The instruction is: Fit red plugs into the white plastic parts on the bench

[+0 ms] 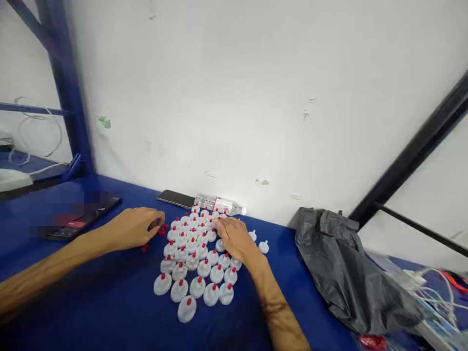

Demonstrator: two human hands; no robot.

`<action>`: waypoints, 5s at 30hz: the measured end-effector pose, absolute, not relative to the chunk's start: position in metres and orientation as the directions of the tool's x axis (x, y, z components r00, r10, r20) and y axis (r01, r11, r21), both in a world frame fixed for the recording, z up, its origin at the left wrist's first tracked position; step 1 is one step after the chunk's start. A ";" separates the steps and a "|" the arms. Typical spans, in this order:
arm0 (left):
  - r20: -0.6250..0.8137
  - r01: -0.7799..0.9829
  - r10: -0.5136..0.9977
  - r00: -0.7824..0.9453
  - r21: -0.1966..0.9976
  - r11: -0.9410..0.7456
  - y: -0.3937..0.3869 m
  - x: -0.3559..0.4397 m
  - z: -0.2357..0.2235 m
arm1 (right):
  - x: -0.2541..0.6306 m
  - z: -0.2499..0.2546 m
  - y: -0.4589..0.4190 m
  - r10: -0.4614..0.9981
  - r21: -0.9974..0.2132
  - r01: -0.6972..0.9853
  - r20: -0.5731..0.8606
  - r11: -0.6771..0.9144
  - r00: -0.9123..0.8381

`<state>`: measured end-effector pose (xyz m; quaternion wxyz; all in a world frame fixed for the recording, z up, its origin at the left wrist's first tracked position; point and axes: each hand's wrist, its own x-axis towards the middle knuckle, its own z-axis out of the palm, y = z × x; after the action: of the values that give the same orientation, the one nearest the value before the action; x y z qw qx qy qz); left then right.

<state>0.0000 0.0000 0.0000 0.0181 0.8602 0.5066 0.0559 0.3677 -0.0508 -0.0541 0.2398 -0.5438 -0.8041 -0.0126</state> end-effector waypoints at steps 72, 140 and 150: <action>0.105 0.882 0.901 0.421 0.181 -0.434 -0.001 0.001 -0.011 | 0.374 -0.038 -0.029 0.868 -0.156 0.933 0.440 0.324 -0.228; 0.256 0.823 0.814 0.521 0.105 -0.559 -0.011 0.010 0.001 | 0.359 -0.026 -0.056 0.815 -0.252 0.824 0.450 0.507 -0.364; 0.580 0.516 0.488 0.652 0.132 -0.846 -0.016 0.013 -0.027 | 0.309 -0.024 -0.078 0.611 -0.100 0.733 0.633 0.673 -0.475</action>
<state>0.0130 -0.0157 -0.0268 -0.0225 0.9086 0.2762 0.3124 0.3086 -0.0784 -0.0243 0.3282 -0.3936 -0.8537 -0.0928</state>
